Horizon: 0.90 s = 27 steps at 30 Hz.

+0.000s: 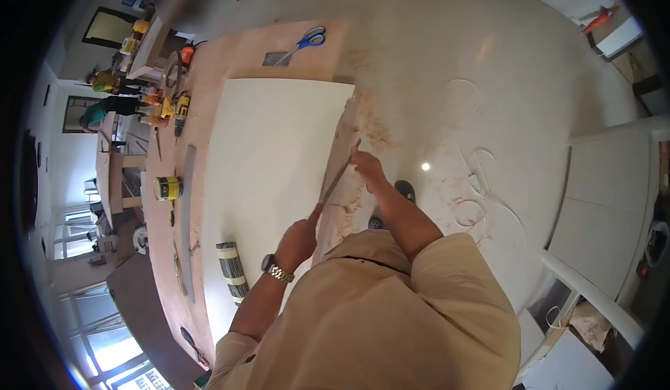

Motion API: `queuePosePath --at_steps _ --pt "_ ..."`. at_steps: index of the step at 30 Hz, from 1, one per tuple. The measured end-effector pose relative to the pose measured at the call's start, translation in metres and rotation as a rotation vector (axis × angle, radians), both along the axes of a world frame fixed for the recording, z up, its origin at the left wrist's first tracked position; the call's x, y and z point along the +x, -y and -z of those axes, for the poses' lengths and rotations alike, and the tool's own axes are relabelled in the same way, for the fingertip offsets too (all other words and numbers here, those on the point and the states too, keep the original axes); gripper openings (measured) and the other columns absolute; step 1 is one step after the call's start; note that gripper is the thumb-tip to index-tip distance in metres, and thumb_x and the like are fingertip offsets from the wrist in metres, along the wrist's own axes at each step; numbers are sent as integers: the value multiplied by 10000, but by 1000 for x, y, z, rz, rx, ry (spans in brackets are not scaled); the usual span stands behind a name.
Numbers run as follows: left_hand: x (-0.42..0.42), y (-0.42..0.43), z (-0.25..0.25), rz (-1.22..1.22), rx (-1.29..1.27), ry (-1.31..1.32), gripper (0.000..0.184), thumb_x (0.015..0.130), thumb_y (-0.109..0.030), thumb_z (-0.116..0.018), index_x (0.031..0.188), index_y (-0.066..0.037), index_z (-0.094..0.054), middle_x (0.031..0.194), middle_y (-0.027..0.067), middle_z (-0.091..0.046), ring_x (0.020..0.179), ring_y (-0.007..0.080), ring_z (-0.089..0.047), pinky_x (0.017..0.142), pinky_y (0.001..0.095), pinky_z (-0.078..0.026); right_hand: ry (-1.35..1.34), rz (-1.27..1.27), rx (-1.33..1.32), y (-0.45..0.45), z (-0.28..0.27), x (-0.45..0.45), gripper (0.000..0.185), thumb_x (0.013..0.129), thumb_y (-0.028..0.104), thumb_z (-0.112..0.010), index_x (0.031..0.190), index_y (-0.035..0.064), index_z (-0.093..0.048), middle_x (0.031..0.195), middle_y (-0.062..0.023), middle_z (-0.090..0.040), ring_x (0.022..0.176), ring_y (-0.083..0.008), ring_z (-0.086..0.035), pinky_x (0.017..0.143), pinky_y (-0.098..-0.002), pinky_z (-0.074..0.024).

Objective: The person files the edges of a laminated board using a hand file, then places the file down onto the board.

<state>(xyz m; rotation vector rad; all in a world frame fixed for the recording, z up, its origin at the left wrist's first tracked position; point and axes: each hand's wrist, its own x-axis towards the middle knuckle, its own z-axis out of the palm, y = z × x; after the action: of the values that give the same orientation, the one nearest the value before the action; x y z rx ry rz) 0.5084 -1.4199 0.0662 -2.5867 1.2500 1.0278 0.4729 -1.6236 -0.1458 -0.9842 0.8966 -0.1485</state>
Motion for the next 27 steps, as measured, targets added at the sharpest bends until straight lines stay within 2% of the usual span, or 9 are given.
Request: queuePosePath --at_steps 4,7,10,11,13,15,19,22,27 --pt "-14 -21 -43 -197 -139 -73 701 906 -33 -484 1536 -116 -188 810 255 -650 722 392 -654 645 489 -505 184 89 52 22 -52 -24 521 928 500 -611 1145 29 -657 946 -40 -661 821 -156 -581 778 -293 -471" --pt "-18 -61 -36 -238 -360 -129 518 967 -107 -508 1459 -55 -352 696 182 -653 592 331 -639 584 437 -508 225 76 20 20 -69 -55 513 934 482 -609 1175 30 -643 948 -27 -654 807 -141 -580 742 -304 -477" --pt "-21 -92 -32 -429 -540 -244 435 967 -128 -537 1374 4 -464 685 119 -647 543 199 -599 549 345 -499 47 24 -320 10 -38 -108 454 932 436 -624 1078 9 -669 898 -51 -668 792 -163 -600 720 -338 -486" --pt "-22 -104 -26 -469 -622 -212 383 971 -125 -536 1319 33 -516 664 82 -624 543 114 -546 532 286 -474 -55 -52 -549 6 -21 -138 455 934 439 -607 1012 -4 -675 885 -97 -678 802 -216 -622 737 -372 -491" --pt "-24 -117 -40 -541 -672 -214 400 965 -110 -554 1338 19 -497 695 91 -641 577 137 -578 556 291 -488 -418 -450 -910 10 12 -206 478 942 427 -551 973 -28 -698 958 -234 -687 906 -370 -649 829 -430 -495" --pt "-31 -121 -62 -627 -756 -179 412 952 -105 -580 1332 29 -492 711 81 -653 591 118 -587 558 271 -491 -639 -851 -991 21 105 -295 545 922 490 -548 1062 -19 -685 1071 -252 -670 1021 -370 -641 898 -447 -477" --pt "-39 -108 -82 -846 -989 -268 284 962 -116 -573 1193 36 -507 643 36 -581 544 96 -552 513 252 -472 -904 -691 -597 32 77 -380 546 887 533 -622 1038 16 -711 1055 -213 -696 959 -345 -671 846 -422 -506" --pt "-34 -71 -80 -976 -1034 -441 221 978 -143 -555 1128 15 -514 610 21 -531 487 93 -514 450 251 -438 -856 -644 -546 67 68 -382 558 887 536 -629 1018 0 -713 1011 -211 -706 888 -338 -679 812 -414 -515" --pt "-34 13 -45 -1135 -1020 -546 190 987 -193 -554 1043 -14 -525 581 10 -484 414 94 -449 380 261 -381 -599 -294 -495 161 80 -340 448 891 372 -676 1063 -41 -681 920 -134 -714 791 -196 -656 727 -345 -519"
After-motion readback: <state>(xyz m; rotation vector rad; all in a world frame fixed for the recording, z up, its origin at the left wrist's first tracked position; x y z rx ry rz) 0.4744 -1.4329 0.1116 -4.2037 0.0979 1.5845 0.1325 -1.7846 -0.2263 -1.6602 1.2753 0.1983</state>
